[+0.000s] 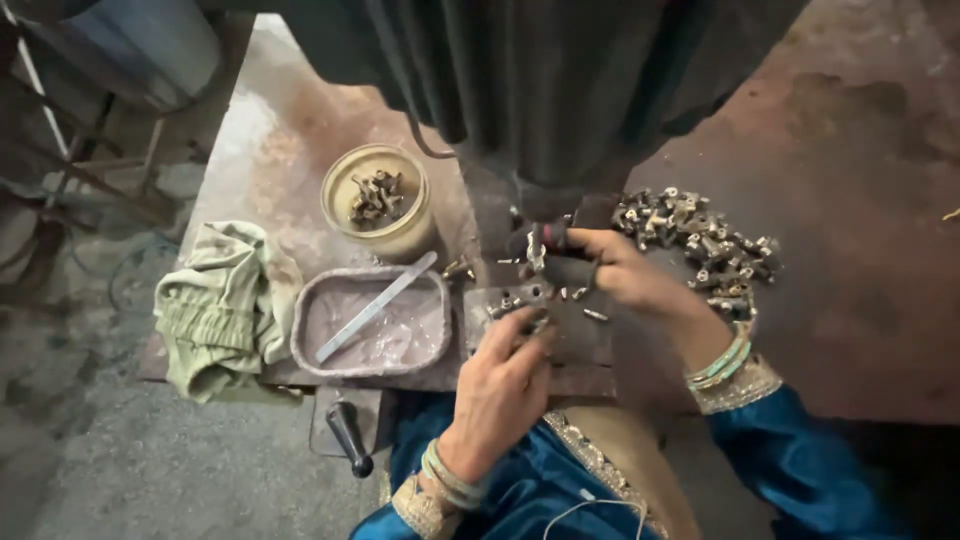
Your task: The person taps threads into small metal fittings one at a time using a bench-top tapping machine, dipping each part into a cup of liquid and placing finished parts in a growing pile on the workbench.
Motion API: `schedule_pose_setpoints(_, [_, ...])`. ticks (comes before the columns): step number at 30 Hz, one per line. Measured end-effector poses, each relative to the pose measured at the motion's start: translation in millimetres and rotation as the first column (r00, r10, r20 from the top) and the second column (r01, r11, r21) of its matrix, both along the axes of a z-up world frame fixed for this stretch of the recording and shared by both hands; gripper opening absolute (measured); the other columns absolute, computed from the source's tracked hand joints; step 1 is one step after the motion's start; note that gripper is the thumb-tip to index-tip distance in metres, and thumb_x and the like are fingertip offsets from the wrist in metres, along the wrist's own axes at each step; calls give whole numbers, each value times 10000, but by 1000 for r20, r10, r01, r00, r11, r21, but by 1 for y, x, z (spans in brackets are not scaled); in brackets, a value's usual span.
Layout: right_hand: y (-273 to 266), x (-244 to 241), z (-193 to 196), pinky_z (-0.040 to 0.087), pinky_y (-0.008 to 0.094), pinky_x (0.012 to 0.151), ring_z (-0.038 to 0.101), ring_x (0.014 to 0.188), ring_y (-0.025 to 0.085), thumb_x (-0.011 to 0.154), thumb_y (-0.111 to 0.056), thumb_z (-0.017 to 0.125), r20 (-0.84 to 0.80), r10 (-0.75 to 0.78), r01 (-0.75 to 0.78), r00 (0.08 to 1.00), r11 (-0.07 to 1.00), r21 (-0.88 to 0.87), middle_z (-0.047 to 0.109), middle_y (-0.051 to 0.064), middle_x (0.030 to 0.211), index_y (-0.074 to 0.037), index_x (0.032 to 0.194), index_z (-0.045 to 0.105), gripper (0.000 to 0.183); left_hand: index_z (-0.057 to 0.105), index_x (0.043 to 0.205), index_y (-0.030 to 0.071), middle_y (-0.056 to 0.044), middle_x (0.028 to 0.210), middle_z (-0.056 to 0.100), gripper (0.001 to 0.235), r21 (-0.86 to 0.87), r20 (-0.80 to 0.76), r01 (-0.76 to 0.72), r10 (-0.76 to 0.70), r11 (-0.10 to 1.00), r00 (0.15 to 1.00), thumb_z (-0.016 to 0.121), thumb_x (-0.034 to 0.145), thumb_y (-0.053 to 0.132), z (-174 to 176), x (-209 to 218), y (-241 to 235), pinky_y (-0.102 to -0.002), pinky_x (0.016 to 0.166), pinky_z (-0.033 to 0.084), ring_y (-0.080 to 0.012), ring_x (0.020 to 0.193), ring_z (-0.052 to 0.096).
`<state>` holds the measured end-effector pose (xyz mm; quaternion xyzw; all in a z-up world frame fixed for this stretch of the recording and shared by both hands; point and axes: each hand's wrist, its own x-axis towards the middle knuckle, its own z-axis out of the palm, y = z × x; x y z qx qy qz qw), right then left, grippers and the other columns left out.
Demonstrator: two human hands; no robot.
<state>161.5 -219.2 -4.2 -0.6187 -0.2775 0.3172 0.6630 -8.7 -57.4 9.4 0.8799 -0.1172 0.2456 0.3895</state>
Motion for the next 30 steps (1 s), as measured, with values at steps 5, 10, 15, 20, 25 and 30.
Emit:
schedule_pose_setpoints(5, [-2, 3, 6, 509, 292, 922, 632, 1063, 131, 974, -34, 597, -36, 27, -29, 999, 999, -33, 699, 47, 1206, -11, 1414, 618, 441, 638, 1103, -13, -151, 1060, 656, 311, 246, -242, -120, 180, 962, 953, 654, 799, 51, -42, 21, 6, -421, 813, 549, -363, 1015, 631])
schedule_pose_setpoints(10, [-9, 10, -20, 514, 291, 1014, 640, 1143, 126, 877, 46, 513, -27, 3, -1, 1000, 999, 52, 680, 30, 1277, -30, 1407, 572, 538, 695, 1097, 39, -169, 1102, 649, 172, 127, -38, 7, -2, 992, 999, 655, 934, 72, -89, 49, -43, -401, 762, 540, -298, 955, 607])
schedule_pose_setpoints(15, [-18, -12, -119, 464, 350, 1000, 578, 1148, 226, 870, 91, 484, 244, -279, 292, 929, 956, -19, 604, 144, 1248, 52, 1435, 516, 567, 640, 849, 29, -133, 939, 625, 207, 376, -25, 198, -204, 905, 979, 691, 667, 112, -114, 53, -67, -408, 719, 552, -328, 978, 626])
schedule_pose_setpoints(20, [3, -52, -132, 442, 312, 1047, 554, 1213, 203, 900, 113, 429, 209, -598, 585, 774, 801, 126, 551, 158, 1340, 40, 1438, 466, 544, 678, 870, 64, -131, 918, 648, 132, 98, -207, 130, -108, 987, 972, 694, 744, 102, -68, -16, -5, -430, 750, 556, -347, 908, 665])
schedule_pose_setpoints(25, [19, -63, -99, 509, 308, 886, 604, 1003, 180, 984, 85, 449, -67, -613, 609, 787, 755, 244, 594, 131, 1155, 6, 1336, 534, 371, 710, 1061, 88, -127, 995, 656, 188, -12, -267, -230, 218, 973, 939, 670, 877, 84, -20, -24, 87, -455, 708, 541, -360, 848, 668])
schedule_pose_setpoints(30, [37, -73, -19, 527, 340, 857, 606, 975, 203, 1036, 58, 483, -72, -443, 440, 894, 833, 335, 632, 136, 1156, 25, 1263, 599, 257, 704, 1059, 81, -139, 1010, 651, 210, 174, -269, -316, 354, 933, 896, 673, 851, 69, -71, -7, 117, -470, 745, 527, -383, 897, 653])
